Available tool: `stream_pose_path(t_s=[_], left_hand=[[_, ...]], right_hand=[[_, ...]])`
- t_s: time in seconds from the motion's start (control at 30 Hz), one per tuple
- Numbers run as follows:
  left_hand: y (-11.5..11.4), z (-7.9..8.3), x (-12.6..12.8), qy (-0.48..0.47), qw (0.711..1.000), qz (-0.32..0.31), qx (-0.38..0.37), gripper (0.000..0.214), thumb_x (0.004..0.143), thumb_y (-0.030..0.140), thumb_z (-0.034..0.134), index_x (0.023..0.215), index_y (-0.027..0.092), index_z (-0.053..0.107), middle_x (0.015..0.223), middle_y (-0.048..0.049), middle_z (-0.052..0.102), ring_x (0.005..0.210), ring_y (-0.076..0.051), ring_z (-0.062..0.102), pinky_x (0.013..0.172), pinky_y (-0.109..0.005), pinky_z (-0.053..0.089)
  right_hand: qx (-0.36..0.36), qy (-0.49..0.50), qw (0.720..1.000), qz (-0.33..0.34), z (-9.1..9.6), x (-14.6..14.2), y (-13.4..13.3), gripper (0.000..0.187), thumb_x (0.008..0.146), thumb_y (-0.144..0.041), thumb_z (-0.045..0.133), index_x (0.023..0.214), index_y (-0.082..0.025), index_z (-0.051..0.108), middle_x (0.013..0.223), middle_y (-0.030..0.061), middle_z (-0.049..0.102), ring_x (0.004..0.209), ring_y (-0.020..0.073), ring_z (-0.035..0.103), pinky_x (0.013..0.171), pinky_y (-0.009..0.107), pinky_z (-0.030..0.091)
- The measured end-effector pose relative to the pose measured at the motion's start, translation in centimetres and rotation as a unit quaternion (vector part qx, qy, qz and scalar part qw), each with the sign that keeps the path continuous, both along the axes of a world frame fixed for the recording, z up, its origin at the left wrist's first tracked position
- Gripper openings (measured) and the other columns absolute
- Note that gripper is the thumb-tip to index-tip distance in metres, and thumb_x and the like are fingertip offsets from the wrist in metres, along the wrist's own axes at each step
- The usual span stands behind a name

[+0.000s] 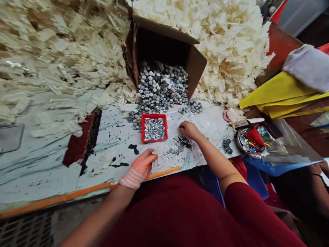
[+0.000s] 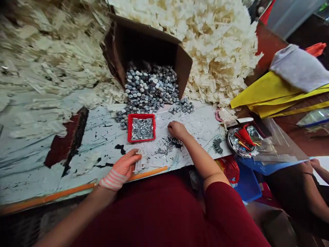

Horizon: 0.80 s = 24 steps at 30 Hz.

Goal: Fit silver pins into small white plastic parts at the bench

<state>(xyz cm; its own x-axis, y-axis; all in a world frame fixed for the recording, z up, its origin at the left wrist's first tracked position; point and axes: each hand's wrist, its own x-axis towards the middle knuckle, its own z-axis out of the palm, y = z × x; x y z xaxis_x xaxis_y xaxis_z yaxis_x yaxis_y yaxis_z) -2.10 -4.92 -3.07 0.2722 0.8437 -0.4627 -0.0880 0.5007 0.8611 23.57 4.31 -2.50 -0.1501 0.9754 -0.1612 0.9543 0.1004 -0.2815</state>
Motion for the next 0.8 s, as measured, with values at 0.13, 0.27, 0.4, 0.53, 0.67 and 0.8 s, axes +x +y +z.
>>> stream_pose_path(t_s=[0.13,0.27,0.4,0.53,0.67,0.8], left_hand=[[0.2,0.2,0.2,-0.056,0.996,0.005,-0.063,0.041,0.06,0.036,0.067,0.094,0.019,0.054,0.08,-0.0013,0.059,0.079,-0.018,0.06,0.069,-0.027,0.05],[0.2,0.1,0.3,-0.077,0.996,-0.003,-0.056,0.033,0.064,0.034,0.067,0.09,0.019,0.054,0.077,0.0009,0.057,0.075,-0.016,0.058,0.07,-0.025,0.048],[0.5,0.0,0.7,-0.088,0.994,0.0,-0.06,0.028,0.064,0.031,0.067,0.087,0.019,0.055,0.076,0.001,0.057,0.074,-0.015,0.056,0.068,-0.024,0.047],[0.9,-0.5,0.7,-0.093,0.993,0.009,-0.069,0.029,0.061,0.029,0.07,0.085,0.018,0.056,0.076,0.0009,0.058,0.072,-0.014,0.055,0.065,-0.023,0.045],[0.8,-1.4,0.2,-0.098,0.992,0.023,-0.08,0.03,0.062,0.029,0.071,0.085,0.018,0.056,0.073,0.0017,0.056,0.067,-0.014,0.053,0.061,-0.023,0.044],[0.6,-1.5,0.4,-0.097,0.992,0.035,-0.073,0.029,0.062,0.029,0.069,0.086,0.018,0.056,0.072,0.0018,0.055,0.066,-0.013,0.054,0.06,-0.023,0.044]], right_hand=[[0.057,-0.037,0.993,0.094,-1.5,-2.8,2.9,0.032,0.089,-0.013,0.047,0.116,-0.011,0.062,0.121,0.0146,0.057,0.107,0.0215,0.051,0.092,0.03,0.039],[0.038,-0.06,0.983,0.171,-2.3,-2.6,2.1,0.037,0.091,-0.012,0.041,0.124,-0.01,0.057,0.128,0.0169,0.053,0.112,0.0248,0.046,0.094,0.035,0.039],[0.101,-0.013,0.992,0.078,-1.4,0.3,-0.8,0.041,0.089,-0.012,0.043,0.128,-0.01,0.054,0.133,0.0171,0.05,0.119,0.0257,0.044,0.1,0.038,0.037],[0.081,0.01,0.995,-0.055,-0.3,2.0,-2.6,0.029,0.088,-0.019,0.047,0.111,-0.013,0.064,0.11,0.0133,0.062,0.104,0.0235,0.055,0.09,0.034,0.043],[-0.002,0.023,1.0,0.003,-0.5,0.1,-2.5,0.018,0.087,-0.023,0.053,0.096,-0.019,0.068,0.098,0.0058,0.065,0.094,0.0184,0.058,0.08,0.027,0.044],[-0.009,-0.004,0.999,0.032,-1.6,-3.2,-2.1,0.017,0.089,-0.029,0.053,0.095,-0.02,0.067,0.099,0.0065,0.063,0.096,0.0191,0.056,0.078,0.027,0.043]])
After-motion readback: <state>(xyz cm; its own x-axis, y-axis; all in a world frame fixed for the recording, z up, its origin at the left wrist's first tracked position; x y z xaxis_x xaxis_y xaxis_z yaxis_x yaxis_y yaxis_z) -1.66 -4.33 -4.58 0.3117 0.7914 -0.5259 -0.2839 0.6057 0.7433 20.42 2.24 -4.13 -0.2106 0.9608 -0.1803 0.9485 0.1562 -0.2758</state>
